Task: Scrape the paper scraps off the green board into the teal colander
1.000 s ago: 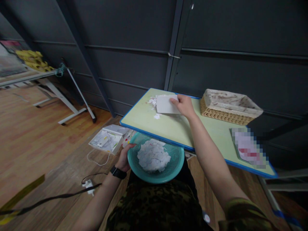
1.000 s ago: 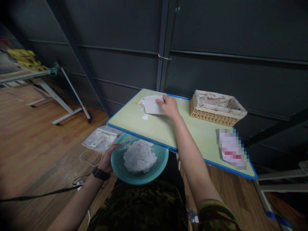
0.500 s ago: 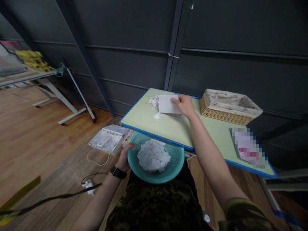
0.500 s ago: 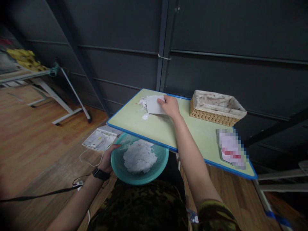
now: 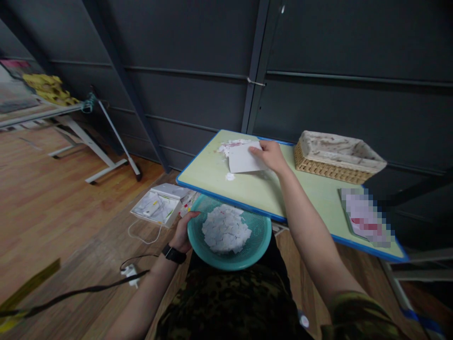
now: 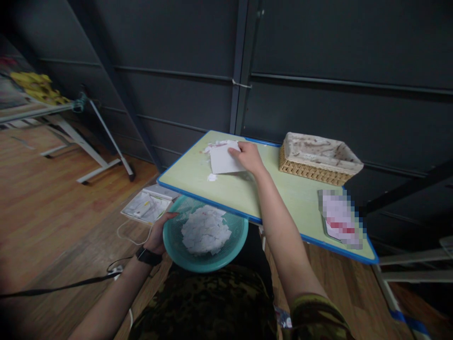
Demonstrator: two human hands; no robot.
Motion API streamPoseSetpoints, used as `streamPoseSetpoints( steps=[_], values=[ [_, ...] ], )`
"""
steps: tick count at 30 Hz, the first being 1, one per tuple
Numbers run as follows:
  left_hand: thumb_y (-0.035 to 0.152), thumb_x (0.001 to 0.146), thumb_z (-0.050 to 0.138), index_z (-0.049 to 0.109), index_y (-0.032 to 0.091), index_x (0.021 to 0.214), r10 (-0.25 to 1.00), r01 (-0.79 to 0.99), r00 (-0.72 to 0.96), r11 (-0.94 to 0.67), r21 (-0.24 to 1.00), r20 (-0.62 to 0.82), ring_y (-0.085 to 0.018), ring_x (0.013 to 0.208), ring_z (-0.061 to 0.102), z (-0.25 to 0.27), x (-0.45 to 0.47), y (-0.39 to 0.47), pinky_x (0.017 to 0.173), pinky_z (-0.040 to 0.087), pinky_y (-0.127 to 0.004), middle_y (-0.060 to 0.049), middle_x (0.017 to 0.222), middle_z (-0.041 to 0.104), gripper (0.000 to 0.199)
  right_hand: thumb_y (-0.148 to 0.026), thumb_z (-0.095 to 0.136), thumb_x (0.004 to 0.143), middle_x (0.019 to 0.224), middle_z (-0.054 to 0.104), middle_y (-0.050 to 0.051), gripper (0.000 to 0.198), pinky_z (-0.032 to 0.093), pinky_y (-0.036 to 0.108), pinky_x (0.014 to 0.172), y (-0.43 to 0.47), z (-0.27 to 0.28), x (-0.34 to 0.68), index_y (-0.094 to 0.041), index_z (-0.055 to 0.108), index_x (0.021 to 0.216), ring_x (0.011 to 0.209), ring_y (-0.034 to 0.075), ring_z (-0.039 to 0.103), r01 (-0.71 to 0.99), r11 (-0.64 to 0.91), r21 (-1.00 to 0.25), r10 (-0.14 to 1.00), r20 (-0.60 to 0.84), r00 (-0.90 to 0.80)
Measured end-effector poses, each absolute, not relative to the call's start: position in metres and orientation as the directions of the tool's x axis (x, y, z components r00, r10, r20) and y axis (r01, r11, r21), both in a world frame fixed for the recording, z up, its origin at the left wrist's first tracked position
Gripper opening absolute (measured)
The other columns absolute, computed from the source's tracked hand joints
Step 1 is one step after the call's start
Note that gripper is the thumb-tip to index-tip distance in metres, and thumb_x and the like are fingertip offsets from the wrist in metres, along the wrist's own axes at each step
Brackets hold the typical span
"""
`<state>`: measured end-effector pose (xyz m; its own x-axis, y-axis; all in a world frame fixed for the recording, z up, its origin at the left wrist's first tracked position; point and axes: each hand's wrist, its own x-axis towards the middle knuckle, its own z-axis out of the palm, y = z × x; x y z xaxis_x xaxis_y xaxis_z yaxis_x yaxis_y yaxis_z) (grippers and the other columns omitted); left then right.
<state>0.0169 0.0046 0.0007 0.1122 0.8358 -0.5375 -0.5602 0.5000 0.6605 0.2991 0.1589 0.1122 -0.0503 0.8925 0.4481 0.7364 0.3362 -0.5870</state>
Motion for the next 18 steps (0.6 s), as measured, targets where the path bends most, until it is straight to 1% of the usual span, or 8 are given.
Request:
streamPoseSetpoints(
  steps=[3,8,11,15,18],
  values=[
    [0.018,0.078,0.060,0.075,0.013,0.078,0.835,-0.555,0.112,0.502,0.663,-0.538,-0.022,0.051,0.068,0.0016,0.0172,0.0047,0.053,0.055,-0.031,-0.008,0.064,0.077,0.015,-0.041,0.058,0.077,0.060,0.049,-0.001,0.030,0.024,0.029,0.061,0.1581,0.1138,0.2988,-0.020,0.048,0.057,0.063,0.014,0.040,0.711,0.329,-0.621,0.895,0.444,-0.027],
    [0.018,0.082,0.056,0.073,0.012,0.074,0.826,-0.525,0.135,0.528,0.667,-0.547,-0.021,0.047,0.066,0.0059,0.0179,0.0043,0.052,0.055,-0.031,-0.008,0.063,0.077,0.020,-0.041,0.058,0.075,0.058,0.047,-0.001,0.032,0.024,0.029,0.062,0.1581,0.1124,0.2969,-0.020,0.045,0.054,0.063,0.014,0.040,0.714,0.340,-0.612,0.896,0.441,-0.049],
    [0.018,0.083,0.056,0.074,0.013,0.074,0.827,-0.532,0.129,0.523,0.666,-0.546,-0.020,0.047,0.066,0.0064,0.0180,0.0040,0.052,0.054,-0.030,-0.007,0.063,0.077,0.020,-0.042,0.058,0.075,0.058,0.048,-0.001,0.030,0.025,0.029,0.061,0.1578,0.1125,0.2980,-0.020,0.048,0.056,0.063,0.014,0.041,0.699,0.336,-0.631,0.903,0.427,-0.049],
    [0.018,0.082,0.056,0.075,0.014,0.080,0.824,-0.529,0.109,0.522,0.669,-0.556,-0.021,0.047,0.065,0.0063,0.0185,0.0034,0.050,0.053,-0.031,-0.007,0.061,0.076,0.019,-0.043,0.056,0.075,0.060,0.051,0.000,0.028,0.027,0.030,0.062,0.1577,0.1138,0.3010,-0.019,0.053,0.060,0.064,0.016,0.043,0.700,0.320,-0.639,0.898,0.440,-0.008],
    [0.018,0.082,0.057,0.074,0.013,0.082,0.820,-0.522,0.096,0.525,0.673,-0.565,-0.021,0.048,0.065,0.0075,0.0193,0.0025,0.050,0.052,-0.031,-0.006,0.058,0.074,0.018,-0.042,0.056,0.075,0.060,0.052,0.001,0.028,0.028,0.030,0.062,0.1583,0.1142,0.3034,-0.020,0.053,0.059,0.063,0.016,0.043,0.725,0.314,-0.613,0.902,0.431,-0.026]
  ],
)
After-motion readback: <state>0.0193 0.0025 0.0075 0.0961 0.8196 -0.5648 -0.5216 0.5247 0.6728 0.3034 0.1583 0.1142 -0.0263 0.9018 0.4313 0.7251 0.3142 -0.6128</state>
